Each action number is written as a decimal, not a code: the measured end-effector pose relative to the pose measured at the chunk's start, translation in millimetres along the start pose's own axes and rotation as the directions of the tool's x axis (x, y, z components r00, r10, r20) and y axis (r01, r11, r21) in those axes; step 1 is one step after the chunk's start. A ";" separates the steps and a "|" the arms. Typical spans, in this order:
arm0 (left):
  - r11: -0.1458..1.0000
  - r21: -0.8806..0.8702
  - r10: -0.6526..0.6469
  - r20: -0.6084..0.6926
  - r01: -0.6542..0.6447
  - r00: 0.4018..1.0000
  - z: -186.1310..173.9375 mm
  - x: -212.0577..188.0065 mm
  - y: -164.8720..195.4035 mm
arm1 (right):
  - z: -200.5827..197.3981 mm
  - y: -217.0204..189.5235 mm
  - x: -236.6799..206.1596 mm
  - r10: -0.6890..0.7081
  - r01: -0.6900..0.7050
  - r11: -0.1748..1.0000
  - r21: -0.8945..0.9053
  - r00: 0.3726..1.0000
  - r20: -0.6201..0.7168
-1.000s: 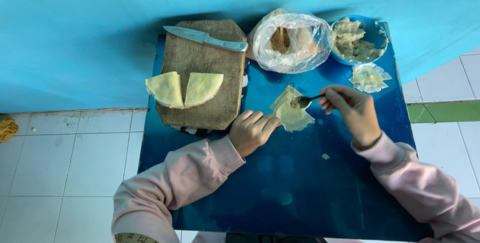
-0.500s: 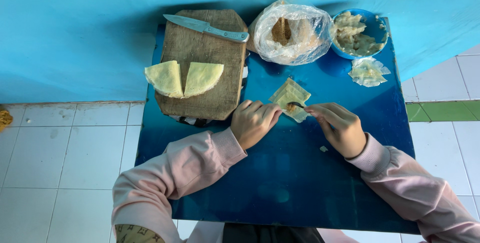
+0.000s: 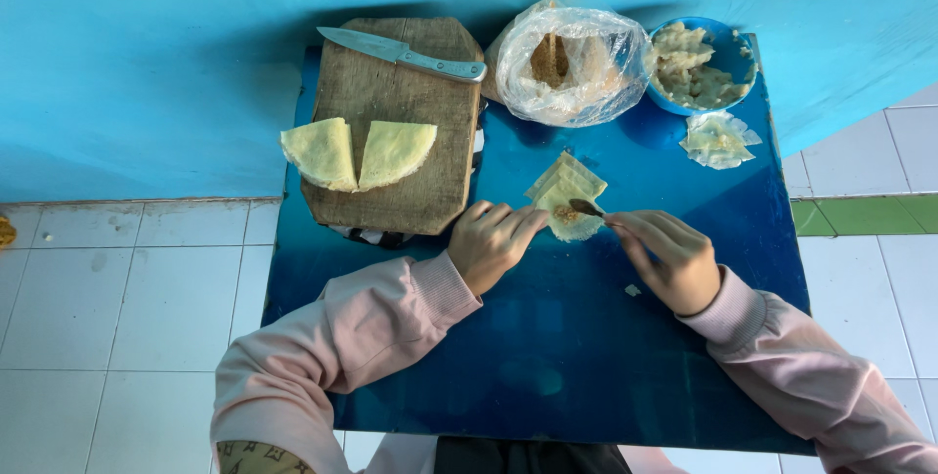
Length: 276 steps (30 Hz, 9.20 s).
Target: The person folds thin pastry wrappers into layered triangles on a blue table, spoons a brown filling from a plastic-lined container onto a wrapper, and folds and pinches the wrapper closed to form filled pastries. Folded pieces are set aside while more wrappers are folded and filled.
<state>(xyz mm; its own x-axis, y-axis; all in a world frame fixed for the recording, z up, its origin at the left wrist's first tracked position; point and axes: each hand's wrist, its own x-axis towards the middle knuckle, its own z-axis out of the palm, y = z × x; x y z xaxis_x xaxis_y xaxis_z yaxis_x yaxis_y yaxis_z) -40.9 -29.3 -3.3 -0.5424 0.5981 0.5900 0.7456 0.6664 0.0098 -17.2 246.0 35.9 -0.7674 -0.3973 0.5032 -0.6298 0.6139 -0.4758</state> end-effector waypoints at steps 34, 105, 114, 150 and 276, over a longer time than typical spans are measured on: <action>0.998 -0.060 0.006 0.020 -0.004 1.000 -14.4 11.8 -4.8 | 4.6 35.5 141.9 -0.078 0.061 0.994 -0.091 0.976 -0.202; 0.994 -0.101 -0.039 -0.008 0.038 0.999 -10.3 14.5 1.8 | 15.1 17.6 -12.0 0.385 -0.369 0.864 0.342 0.923 0.024; 0.993 -0.109 -0.046 -0.014 0.045 0.999 -10.4 14.8 1.5 | 11.6 7.8 -5.2 0.493 -0.448 0.767 0.460 0.870 0.026; 0.991 -0.132 0.002 -0.034 -0.006 0.999 -14.6 17.6 1.8 | -6.5 34.6 37.1 0.521 -0.384 0.691 0.612 0.852 -0.054; 0.938 -0.289 -0.169 0.103 0.192 0.980 -0.9 35.7 -2.8 | 24.8 25.0 35.2 -0.163 0.155 0.986 0.060 0.972 0.169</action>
<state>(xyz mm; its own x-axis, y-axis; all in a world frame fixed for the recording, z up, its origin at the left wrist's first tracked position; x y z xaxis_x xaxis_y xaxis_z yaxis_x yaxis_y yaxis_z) -62.0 -10.2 18.4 -0.6977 0.5191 0.4938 0.7067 0.6115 0.3558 -63.0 230.4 23.8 -0.6634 -0.6017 0.4449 -0.7474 0.5030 -0.4341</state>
